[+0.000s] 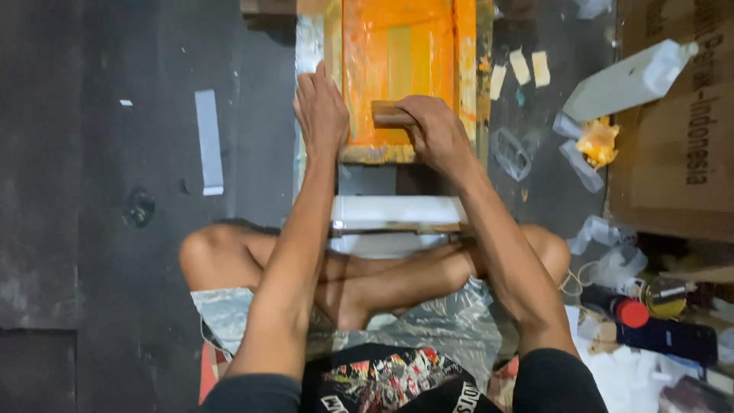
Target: The person sits cross-legged on the floor and uses a squeegee to spread orange ink across a screen printing frame. They repeatedly pull the ink across the mesh, lift the frame to remove a white strip, and place it on the floor before repeating the process.
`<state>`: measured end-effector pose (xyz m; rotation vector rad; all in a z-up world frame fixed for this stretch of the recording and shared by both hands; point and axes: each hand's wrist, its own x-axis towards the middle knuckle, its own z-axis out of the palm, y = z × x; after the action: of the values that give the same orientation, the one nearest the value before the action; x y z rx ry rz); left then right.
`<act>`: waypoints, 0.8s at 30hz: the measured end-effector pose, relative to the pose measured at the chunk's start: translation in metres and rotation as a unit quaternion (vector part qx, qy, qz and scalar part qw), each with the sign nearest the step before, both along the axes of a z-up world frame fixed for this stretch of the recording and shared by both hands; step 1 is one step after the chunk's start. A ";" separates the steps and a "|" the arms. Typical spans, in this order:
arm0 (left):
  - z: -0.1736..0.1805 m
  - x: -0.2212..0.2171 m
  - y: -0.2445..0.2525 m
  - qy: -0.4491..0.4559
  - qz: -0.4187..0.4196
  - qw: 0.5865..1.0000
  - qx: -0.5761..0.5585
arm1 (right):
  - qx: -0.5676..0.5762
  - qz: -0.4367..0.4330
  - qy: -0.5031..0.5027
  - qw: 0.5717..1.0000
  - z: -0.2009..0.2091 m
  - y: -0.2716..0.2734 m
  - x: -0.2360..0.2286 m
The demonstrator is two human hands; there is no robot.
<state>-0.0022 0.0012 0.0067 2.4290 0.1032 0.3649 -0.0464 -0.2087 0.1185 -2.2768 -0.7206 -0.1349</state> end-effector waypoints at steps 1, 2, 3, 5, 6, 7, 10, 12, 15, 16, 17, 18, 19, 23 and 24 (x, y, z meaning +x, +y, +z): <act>-0.002 0.000 -0.001 0.008 0.000 1.000 -0.002 | -0.002 0.000 0.008 1.000 0.005 0.001 -0.011; -0.003 0.002 -0.001 0.019 0.001 1.000 -0.006 | -0.002 -0.009 0.005 1.000 0.010 0.004 -0.022; -0.004 0.004 0.000 0.030 0.003 1.000 -0.010 | -0.001 -0.017 0.002 1.000 0.016 0.007 -0.032; -0.008 0.003 0.000 0.024 0.003 1.000 -0.007 | -0.024 -0.018 0.000 1.000 0.017 0.009 -0.041; -0.009 0.003 0.000 0.016 0.004 1.000 -0.006 | -0.047 -0.019 -0.004 0.999 0.019 0.009 -0.045; -0.008 0.003 0.000 0.016 0.004 1.000 -0.006 | -0.047 -0.019 -0.004 0.999 0.018 0.011 -0.047; -0.005 0.004 -0.001 0.022 0.002 1.000 -0.004 | -0.040 -0.027 -0.005 0.999 0.017 0.012 -0.048; -0.008 0.004 0.000 0.024 -0.001 1.000 -0.015 | -0.031 -0.031 0.005 0.999 0.014 0.014 -0.046; 0.000 0.002 0.000 0.040 -0.006 0.999 -0.016 | -0.027 -0.029 0.040 0.998 0.002 0.002 -0.038; -0.003 0.001 0.000 0.030 -0.006 0.999 -0.016 | -0.027 -0.029 0.030 0.999 0.004 0.001 -0.030; -0.005 0.001 0.000 0.034 -0.008 0.999 -0.025 | -0.024 -0.043 0.027 0.998 0.006 -0.001 -0.022; -0.006 0.005 0.001 0.034 -0.010 0.999 -0.034 | -0.021 -0.055 0.019 0.998 0.010 -0.001 -0.010; -0.002 0.002 0.000 0.020 -0.009 0.999 -0.034 | -0.021 -0.054 0.006 0.998 0.010 -0.001 0.003; 0.015 0.000 0.000 0.037 -0.004 0.999 -0.036 | -0.031 -0.087 -0.021 0.995 -0.003 0.001 0.067; 0.017 -0.007 -0.001 0.054 -0.002 0.998 -0.042 | -0.055 -0.099 -0.029 0.993 -0.013 0.000 0.078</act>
<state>-0.0087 0.0003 0.0235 2.3647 0.1573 0.2225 0.0321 -0.2087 0.1059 -2.4565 -0.5426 -0.2600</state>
